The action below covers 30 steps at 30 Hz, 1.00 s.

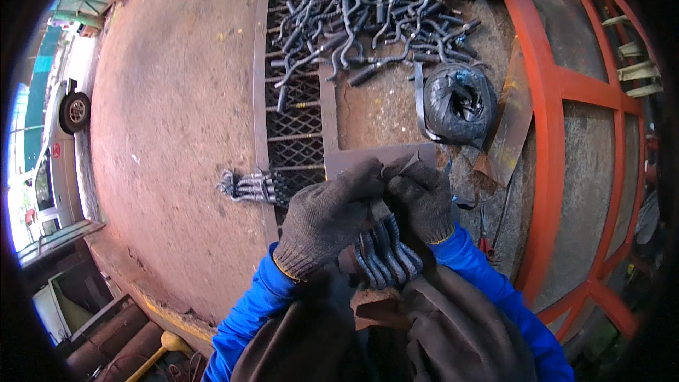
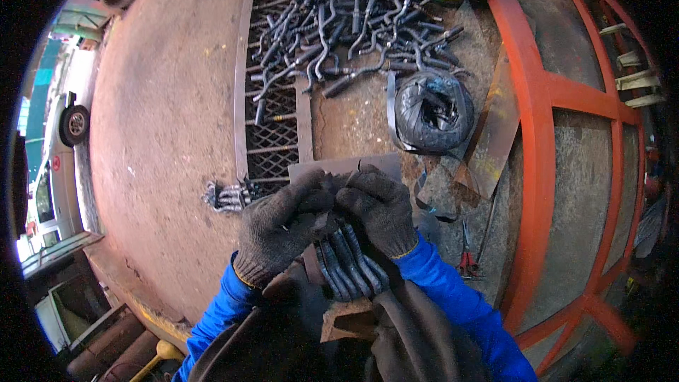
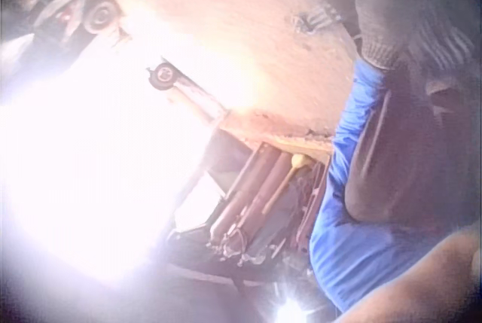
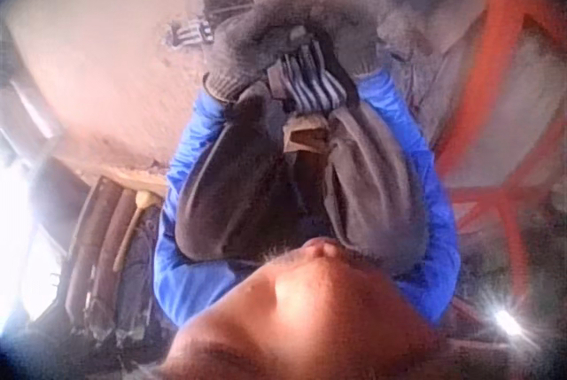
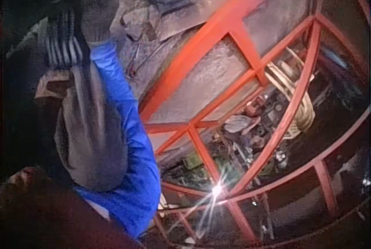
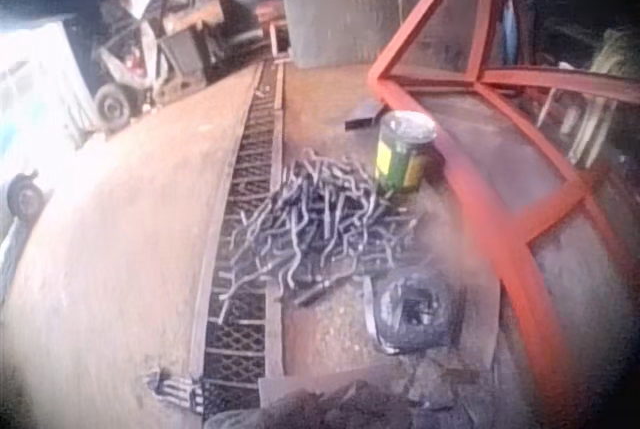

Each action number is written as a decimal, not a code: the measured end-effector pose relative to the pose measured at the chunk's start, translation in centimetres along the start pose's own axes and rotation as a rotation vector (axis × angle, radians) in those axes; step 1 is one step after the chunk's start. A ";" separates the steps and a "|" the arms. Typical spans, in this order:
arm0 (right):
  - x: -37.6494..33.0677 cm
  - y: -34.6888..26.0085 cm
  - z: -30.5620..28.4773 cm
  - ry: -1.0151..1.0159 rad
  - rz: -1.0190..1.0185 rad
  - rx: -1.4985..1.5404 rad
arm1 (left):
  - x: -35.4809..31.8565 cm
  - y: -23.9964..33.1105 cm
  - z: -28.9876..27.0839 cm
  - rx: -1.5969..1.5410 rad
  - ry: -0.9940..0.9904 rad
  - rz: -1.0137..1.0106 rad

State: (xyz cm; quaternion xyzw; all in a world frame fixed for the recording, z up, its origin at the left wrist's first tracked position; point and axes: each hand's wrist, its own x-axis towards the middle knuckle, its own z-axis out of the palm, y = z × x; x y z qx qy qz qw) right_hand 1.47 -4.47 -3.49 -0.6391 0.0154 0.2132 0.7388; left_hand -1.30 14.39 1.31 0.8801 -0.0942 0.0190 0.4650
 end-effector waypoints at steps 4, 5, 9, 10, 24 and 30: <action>0.4 0.4 -0.1 -0.005 0.022 0.171 | 0.1 -0.6 0.2 0.036 -0.014 0.143; 0.4 0.5 0.0 0.003 0.040 0.202 | 0.0 -0.6 0.1 0.045 -0.019 0.177; 0.3 0.3 0.2 0.031 0.003 0.190 | -0.7 -1.0 1.4 0.036 0.056 0.012; 0.3 -0.2 0.3 0.057 -0.014 0.150 | -0.7 -0.7 1.6 -0.030 0.097 -0.076; 0.5 -0.1 -1.0 -0.106 -0.122 -0.044 | -0.6 0.5 2.4 -0.366 0.144 -0.428; 0.6 -1.0 -0.8 -0.129 0.000 0.162 | -1.1 -0.3 1.9 -0.363 0.084 -0.191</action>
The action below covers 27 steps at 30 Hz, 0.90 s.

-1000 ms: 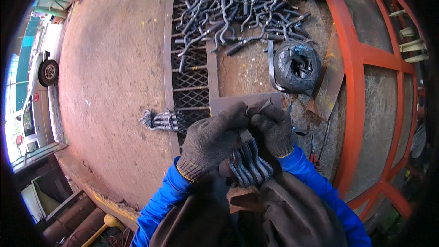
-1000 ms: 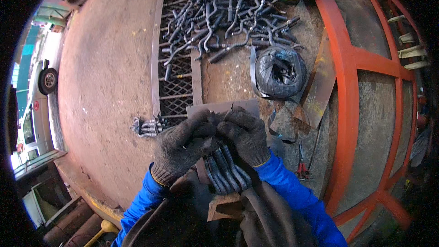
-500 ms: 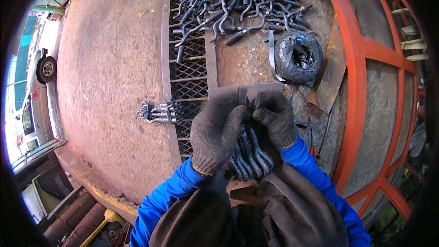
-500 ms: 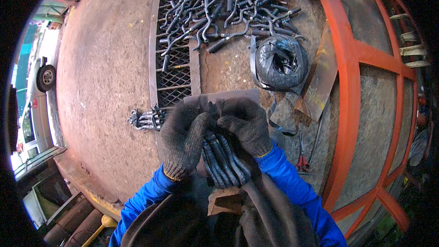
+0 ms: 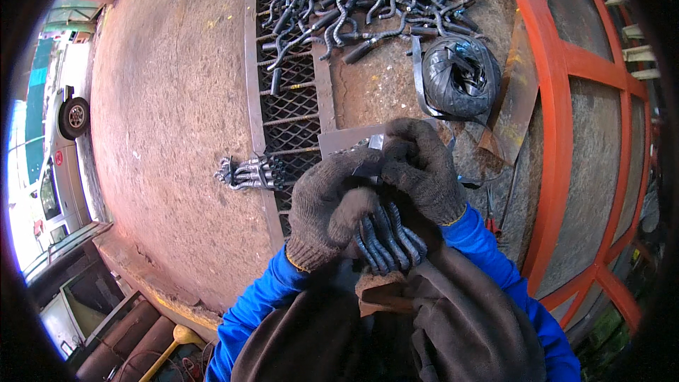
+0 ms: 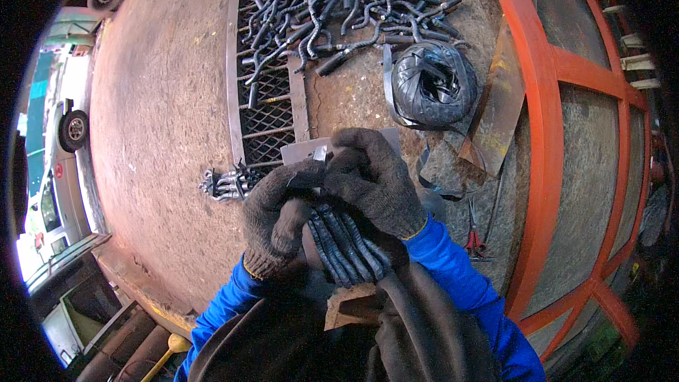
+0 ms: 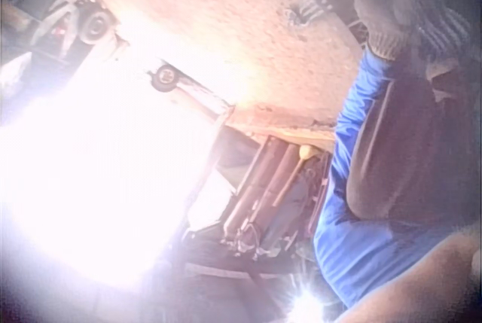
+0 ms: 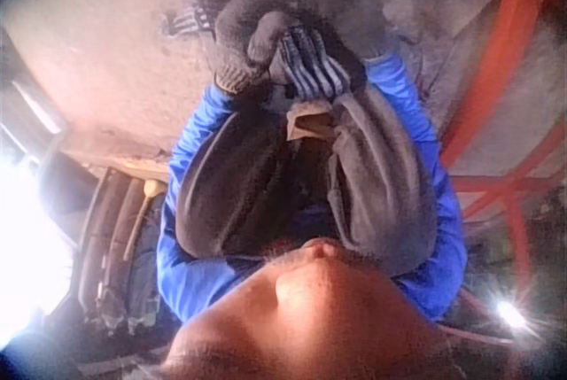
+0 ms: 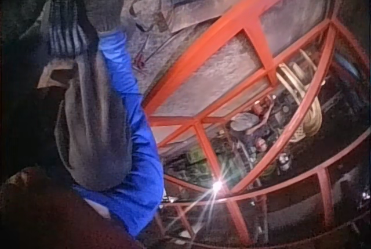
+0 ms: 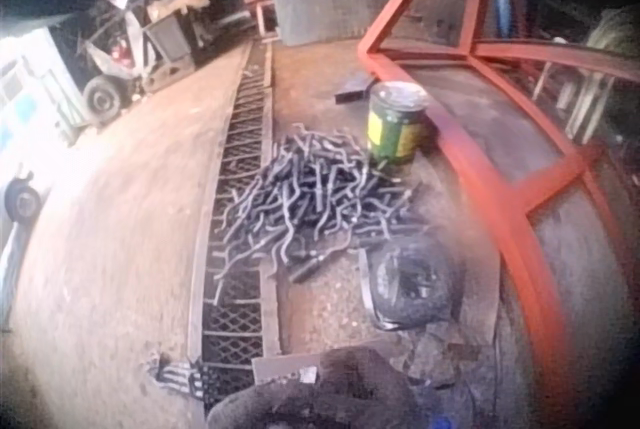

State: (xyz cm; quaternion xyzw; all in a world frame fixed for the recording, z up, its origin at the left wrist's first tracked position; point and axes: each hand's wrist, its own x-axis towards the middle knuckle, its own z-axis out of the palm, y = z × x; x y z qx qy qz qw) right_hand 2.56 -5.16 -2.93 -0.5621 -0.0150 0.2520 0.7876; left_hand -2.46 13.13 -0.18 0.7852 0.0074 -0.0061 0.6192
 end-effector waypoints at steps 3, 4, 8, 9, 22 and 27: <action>0.5 -0.5 -0.7 -0.142 0.030 -0.182 | 0.8 1.3 -0.4 0.051 -0.047 -0.061; 0.4 -0.2 -0.9 -0.147 0.031 -0.147 | 0.8 1.4 -0.3 0.051 -0.034 -0.081; 0.2 0.4 -1.1 -0.142 0.049 -0.095 | 1.0 1.9 -0.5 0.136 -0.083 -0.008; 0.1 0.3 -1.0 -0.135 0.060 -0.102 | 1.1 1.8 -0.7 0.178 -0.122 0.045; -0.6 0.0 0.8 0.018 -0.168 -0.306 | 0.6 0.9 1.4 -0.047 0.196 -0.157; -1.1 0.4 0.5 -0.068 -0.240 -0.288 | 1.5 2.4 2.0 -0.245 0.381 -0.306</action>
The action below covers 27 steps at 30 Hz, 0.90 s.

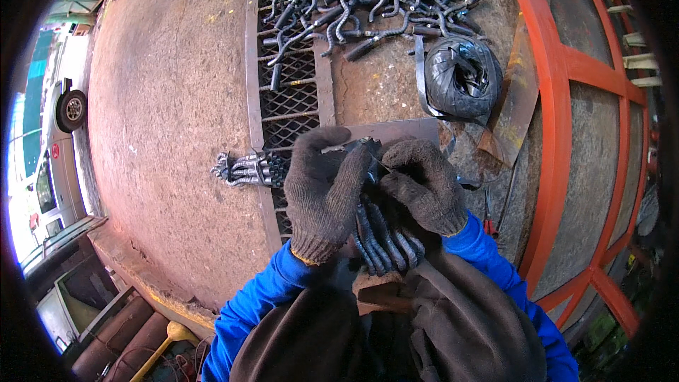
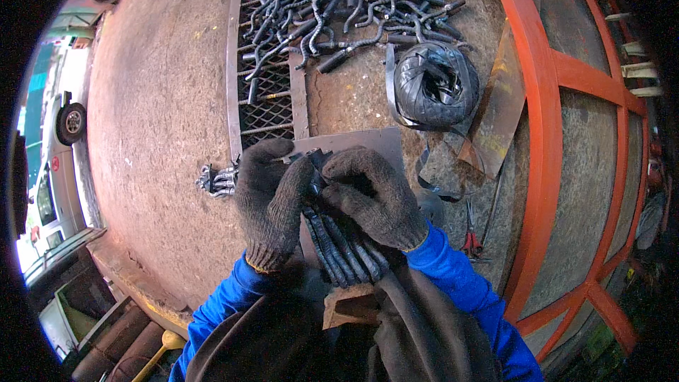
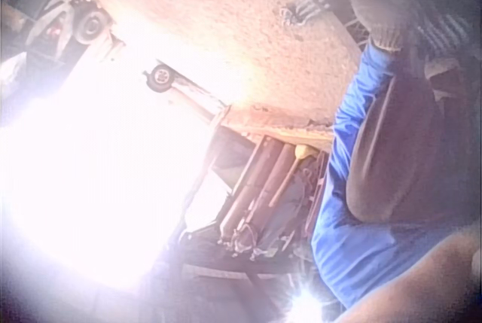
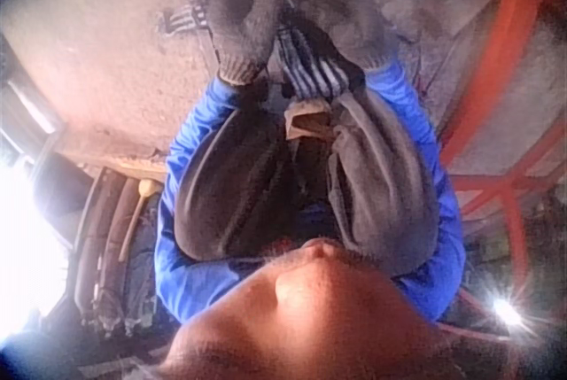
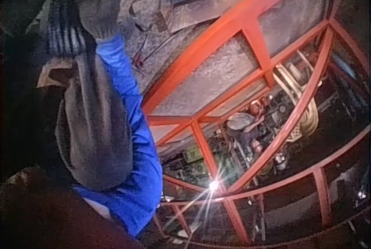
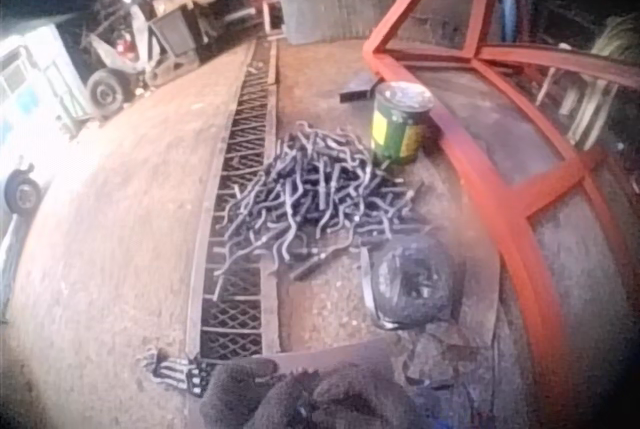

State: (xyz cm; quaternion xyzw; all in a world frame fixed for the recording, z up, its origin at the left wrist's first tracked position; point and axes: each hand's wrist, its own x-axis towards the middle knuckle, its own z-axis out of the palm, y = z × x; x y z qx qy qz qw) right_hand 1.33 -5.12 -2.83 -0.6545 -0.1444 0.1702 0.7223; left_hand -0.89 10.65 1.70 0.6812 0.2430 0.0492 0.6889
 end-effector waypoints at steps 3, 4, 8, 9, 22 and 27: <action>0.2 -0.1 -0.1 0.030 -0.062 -0.097 | -0.3 -0.5 -0.6 0.094 -0.089 0.050; 0.2 0.0 0.0 0.054 -0.055 -0.093 | -0.3 -0.6 -0.9 0.185 -0.121 0.073; 0.0 -0.2 0.3 0.133 0.035 -0.036 | -0.4 0.7 -1.6 0.549 -0.261 0.296; 0.0 -0.5 0.4 0.146 0.072 -0.009 | -0.5 1.3 -1.7 0.639 -0.295 0.386; 0.1 -0.7 0.5 0.103 -0.140 -0.262 | -0.6 2.0 -1.3 0.658 -0.286 0.242; 0.4 -0.9 0.3 0.045 -0.124 -0.242 | 0.2 2.9 -2.0 0.658 -0.422 0.164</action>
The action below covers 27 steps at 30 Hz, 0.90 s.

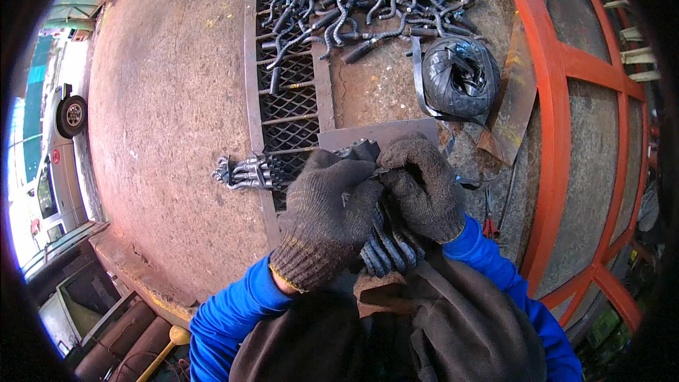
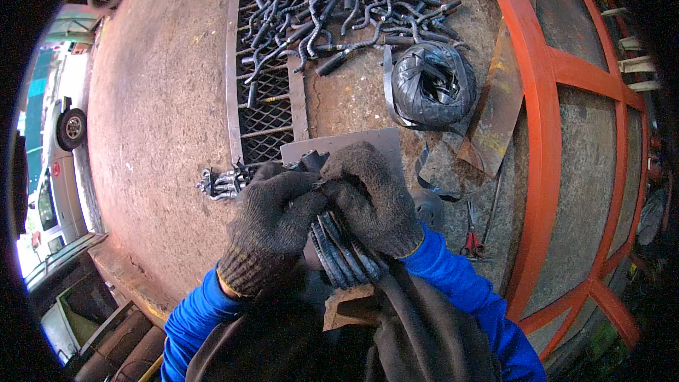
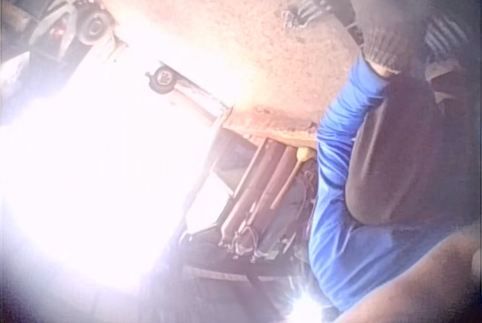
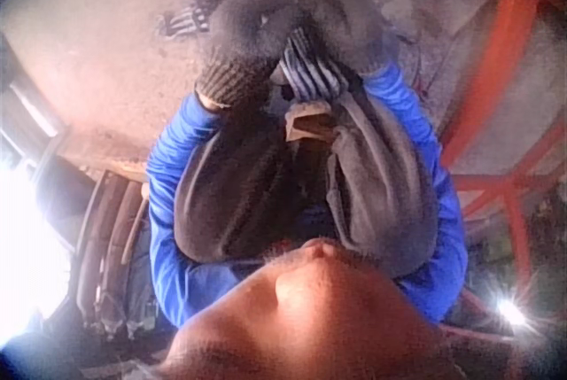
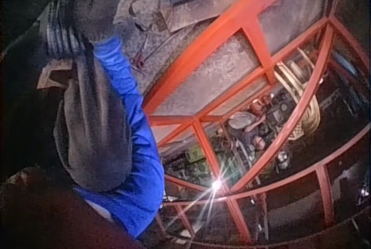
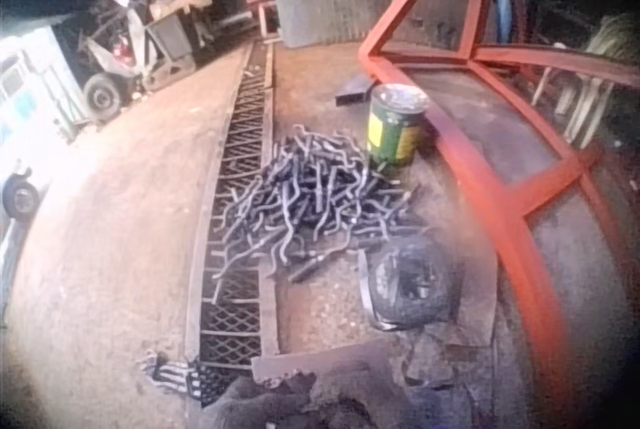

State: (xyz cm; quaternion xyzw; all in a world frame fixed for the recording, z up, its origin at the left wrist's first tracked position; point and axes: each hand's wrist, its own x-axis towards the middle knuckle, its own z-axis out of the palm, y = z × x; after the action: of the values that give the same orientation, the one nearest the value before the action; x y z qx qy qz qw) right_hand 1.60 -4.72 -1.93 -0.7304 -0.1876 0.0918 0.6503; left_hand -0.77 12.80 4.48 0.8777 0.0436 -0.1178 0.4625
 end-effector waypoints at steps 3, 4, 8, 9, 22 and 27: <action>0.4 -0.1 -0.2 -0.012 -0.026 -0.037 | 0.3 -0.6 -0.5 -0.051 -0.183 -0.017; 0.6 -0.3 -0.2 -0.026 -0.019 -0.057 | 0.6 -1.2 -0.9 0.035 -0.232 0.142; 1.3 -1.4 0.0 -0.043 0.121 0.029 | 2.6 -2.1 -2.7 0.198 -0.405 0.448; 1.4 -1.4 0.1 -0.034 0.182 0.095 | 2.9 -1.9 -3.0 0.196 -0.446 0.443; 1.7 -1.3 -0.6 -0.048 0.393 0.275 | -0.2 -0.1 0.4 0.073 -0.206 -0.096; 1.7 -2.3 -1.1 -0.064 0.430 0.367 | -0.3 0.9 1.5 0.324 -0.102 -0.056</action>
State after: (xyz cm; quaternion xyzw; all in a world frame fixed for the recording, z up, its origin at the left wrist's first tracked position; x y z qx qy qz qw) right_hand 3.23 -4.84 0.67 -0.6202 -0.0291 0.2831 0.7310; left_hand -1.11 11.03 4.45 0.9321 0.0252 -0.1807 0.3130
